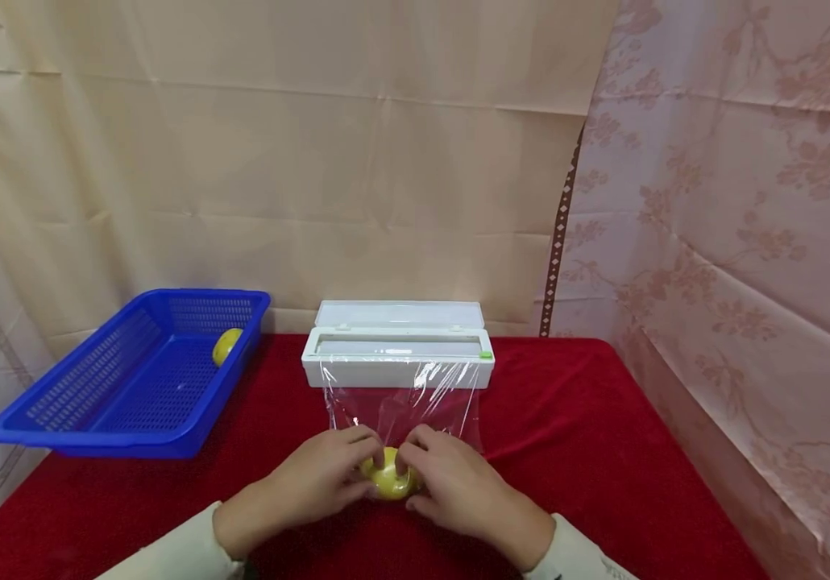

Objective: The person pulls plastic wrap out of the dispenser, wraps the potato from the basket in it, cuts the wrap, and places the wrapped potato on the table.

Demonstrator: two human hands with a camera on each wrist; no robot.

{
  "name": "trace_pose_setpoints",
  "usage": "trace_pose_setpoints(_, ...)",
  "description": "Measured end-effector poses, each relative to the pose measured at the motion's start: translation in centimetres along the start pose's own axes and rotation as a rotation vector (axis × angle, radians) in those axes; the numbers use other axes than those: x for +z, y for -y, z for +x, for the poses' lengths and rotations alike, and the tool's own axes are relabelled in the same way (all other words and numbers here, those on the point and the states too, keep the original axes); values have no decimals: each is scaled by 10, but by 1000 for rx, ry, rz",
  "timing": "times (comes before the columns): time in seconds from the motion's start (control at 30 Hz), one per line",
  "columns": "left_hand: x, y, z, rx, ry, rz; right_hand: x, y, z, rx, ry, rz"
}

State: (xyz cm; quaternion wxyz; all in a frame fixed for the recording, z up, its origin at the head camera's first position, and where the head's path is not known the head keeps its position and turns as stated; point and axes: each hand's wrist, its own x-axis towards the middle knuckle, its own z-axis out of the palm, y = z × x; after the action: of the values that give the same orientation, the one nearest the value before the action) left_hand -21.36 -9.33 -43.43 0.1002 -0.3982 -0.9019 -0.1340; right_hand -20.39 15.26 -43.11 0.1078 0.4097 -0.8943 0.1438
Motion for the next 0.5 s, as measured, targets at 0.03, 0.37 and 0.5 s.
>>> trace_pose_setpoints(0.03,-1,1,0,-8,11,-29,0,-1,1,4,8,9)
trace_pose_setpoints(0.37,-8,13,9,-116,106,-236,-6,-11,9,110,112,211)
trace_pose_setpoints(0.5,-9,20,13,-141,129,-309,-7,-14,15,121,133,223)
